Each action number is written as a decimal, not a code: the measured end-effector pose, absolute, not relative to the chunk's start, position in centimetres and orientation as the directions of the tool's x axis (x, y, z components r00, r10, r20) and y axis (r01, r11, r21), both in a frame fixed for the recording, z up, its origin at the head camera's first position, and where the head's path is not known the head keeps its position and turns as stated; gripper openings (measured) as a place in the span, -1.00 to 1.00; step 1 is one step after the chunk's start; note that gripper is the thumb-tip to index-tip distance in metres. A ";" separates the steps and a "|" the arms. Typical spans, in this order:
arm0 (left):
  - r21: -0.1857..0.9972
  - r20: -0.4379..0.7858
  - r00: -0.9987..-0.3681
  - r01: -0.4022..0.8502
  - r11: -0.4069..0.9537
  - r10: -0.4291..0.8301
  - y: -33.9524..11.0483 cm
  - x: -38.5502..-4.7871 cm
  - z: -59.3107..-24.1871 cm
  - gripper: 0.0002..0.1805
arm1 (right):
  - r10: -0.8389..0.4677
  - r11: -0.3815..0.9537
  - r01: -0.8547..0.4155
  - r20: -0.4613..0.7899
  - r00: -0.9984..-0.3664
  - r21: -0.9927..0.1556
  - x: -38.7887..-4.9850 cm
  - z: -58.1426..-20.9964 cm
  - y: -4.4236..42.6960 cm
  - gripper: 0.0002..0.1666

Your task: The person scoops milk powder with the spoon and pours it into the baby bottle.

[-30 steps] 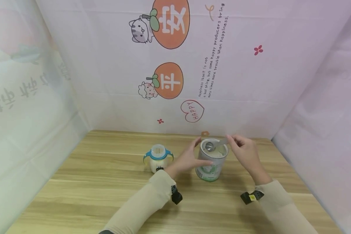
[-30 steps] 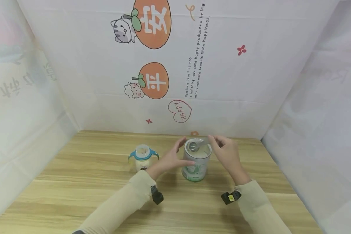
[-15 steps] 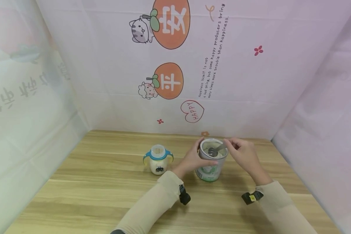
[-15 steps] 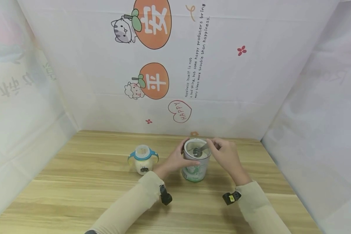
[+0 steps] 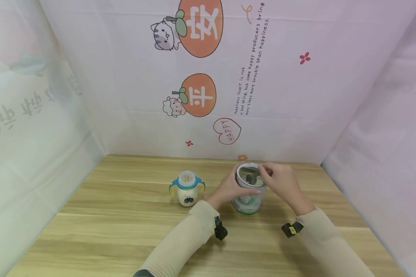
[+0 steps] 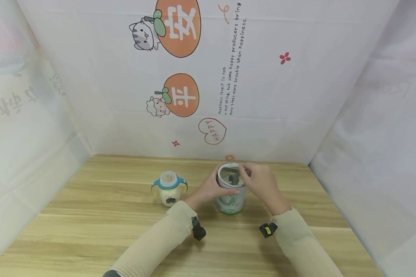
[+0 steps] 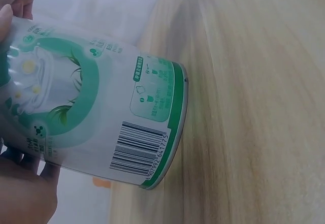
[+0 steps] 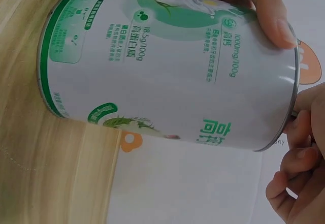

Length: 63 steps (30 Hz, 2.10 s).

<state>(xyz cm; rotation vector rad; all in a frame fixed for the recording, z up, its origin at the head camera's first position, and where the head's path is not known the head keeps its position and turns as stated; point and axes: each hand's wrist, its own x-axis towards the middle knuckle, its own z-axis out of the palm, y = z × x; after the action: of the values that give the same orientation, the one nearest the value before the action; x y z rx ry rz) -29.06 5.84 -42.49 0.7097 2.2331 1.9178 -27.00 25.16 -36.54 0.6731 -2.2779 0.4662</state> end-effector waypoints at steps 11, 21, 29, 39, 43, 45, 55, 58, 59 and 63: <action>0.956 0.200 -0.875 0.272 0.107 0.440 5.8 -29.5 -42.8 0.06 | -0.302 0.899 -0.429 0.587 -0.751 -0.085 -26.6 -35.4 23.6 -0.62; 0.956 0.207 -0.866 0.279 0.095 0.454 5.6 -29.7 -42.9 0.02 | -0.251 0.947 -0.317 0.504 -0.826 -0.047 -27.0 -35.0 21.4 -0.46; 0.952 0.223 -0.863 0.294 0.091 0.453 5.5 -29.9 -42.9 0.03 | -0.221 0.948 -0.308 0.530 -0.818 -0.080 -27.6 -35.3 20.3 -0.48; 0.942 0.204 -0.861 0.303 0.147 0.466 5.4 -29.7 -42.8 0.08 | -0.293 0.922 -0.384 0.558 -0.777 -0.051 -27.6 -35.9 19.7 -0.57; 0.940 0.203 -0.863 0.305 0.156 0.463 5.4 -29.8 -42.8 0.07 | -0.343 0.903 -0.428 0.520 -0.782 -0.048 -27.5 -35.7 19.6 -0.58; 0.940 0.201 -0.861 0.303 0.154 0.467 5.4 -29.8 -42.8 0.08 | -0.367 0.888 -0.454 0.493 -0.789 -0.065 -27.6 -35.6 19.8 -0.60; 0.950 0.213 -0.849 0.296 0.100 0.484 5.4 -29.6 -42.6 0.06 | -0.526 0.771 -0.593 0.291 -0.799 -0.233 -27.3 -34.5 22.0 -0.53; 0.952 0.215 -0.850 0.293 0.092 0.482 5.4 -29.6 -42.7 0.04 | -0.555 0.747 -0.614 0.268 -0.787 -0.254 -27.3 -34.4 22.4 -0.58; 0.952 0.216 -0.850 0.292 0.090 0.481 5.4 -29.6 -42.7 0.03 | -0.558 0.742 -0.614 0.262 -0.788 -0.267 -27.4 -34.4 22.5 -0.62; 0.953 0.214 -0.848 0.291 0.088 0.485 5.5 -29.7 -42.9 0.00 | -0.518 0.736 -0.567 0.231 -0.824 -0.371 -27.4 -34.3 23.1 -0.59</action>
<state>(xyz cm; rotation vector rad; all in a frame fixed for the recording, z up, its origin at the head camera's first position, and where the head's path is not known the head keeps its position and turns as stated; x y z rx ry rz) -29.71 5.47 -42.91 0.7918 2.1958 1.8599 -27.38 23.06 -34.30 0.8850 -2.8217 0.6592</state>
